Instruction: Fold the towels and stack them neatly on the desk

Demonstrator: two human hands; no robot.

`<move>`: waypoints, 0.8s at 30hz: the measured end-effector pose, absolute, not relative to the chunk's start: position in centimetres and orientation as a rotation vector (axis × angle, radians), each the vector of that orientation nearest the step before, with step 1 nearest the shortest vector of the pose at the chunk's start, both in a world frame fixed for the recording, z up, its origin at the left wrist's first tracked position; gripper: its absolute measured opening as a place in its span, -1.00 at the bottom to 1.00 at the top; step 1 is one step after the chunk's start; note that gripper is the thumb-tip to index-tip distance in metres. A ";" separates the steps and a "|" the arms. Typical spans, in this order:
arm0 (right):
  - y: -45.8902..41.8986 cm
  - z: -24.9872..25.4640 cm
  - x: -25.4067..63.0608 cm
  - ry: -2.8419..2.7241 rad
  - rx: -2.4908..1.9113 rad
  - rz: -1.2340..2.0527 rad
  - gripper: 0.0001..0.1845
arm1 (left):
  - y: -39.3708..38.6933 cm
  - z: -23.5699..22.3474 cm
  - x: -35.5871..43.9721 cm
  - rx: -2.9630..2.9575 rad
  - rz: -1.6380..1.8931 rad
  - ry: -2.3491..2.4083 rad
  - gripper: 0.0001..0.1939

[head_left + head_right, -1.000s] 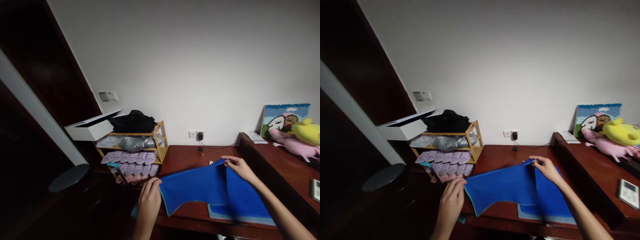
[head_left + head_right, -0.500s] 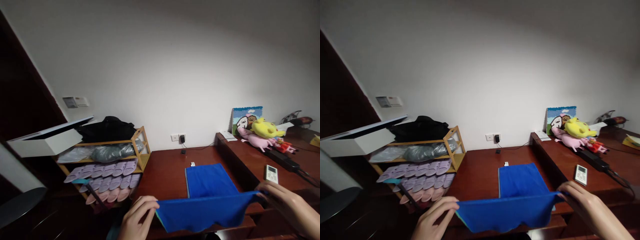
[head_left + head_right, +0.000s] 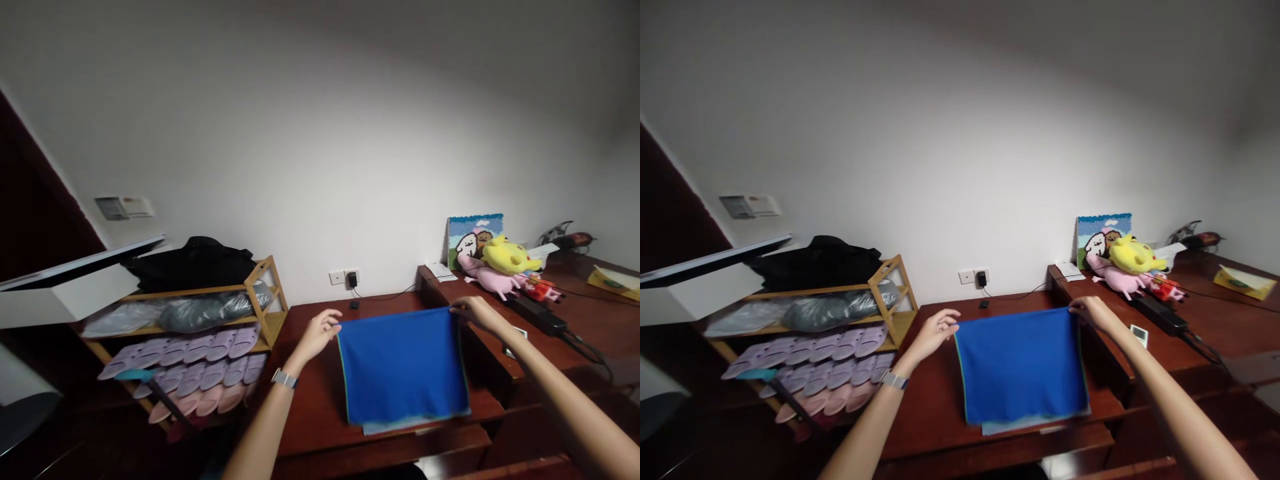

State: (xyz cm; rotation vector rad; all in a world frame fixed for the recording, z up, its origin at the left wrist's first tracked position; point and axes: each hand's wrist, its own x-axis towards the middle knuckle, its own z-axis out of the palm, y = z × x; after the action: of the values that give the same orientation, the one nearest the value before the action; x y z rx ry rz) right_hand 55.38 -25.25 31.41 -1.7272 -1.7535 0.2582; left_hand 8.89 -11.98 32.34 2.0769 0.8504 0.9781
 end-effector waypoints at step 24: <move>-33.2 1.3 53.2 -1.267 -1.811 0.094 -0.56 | -22.4 3.3 10.4 2.180 1.252 1.113 -0.63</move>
State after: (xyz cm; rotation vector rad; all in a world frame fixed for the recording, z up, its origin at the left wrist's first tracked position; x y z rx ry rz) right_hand 53.23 -33.24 1.26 -1.8110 -1.2671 0.0945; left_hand 10.43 -22.38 3.26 2.1805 1.1131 1.2521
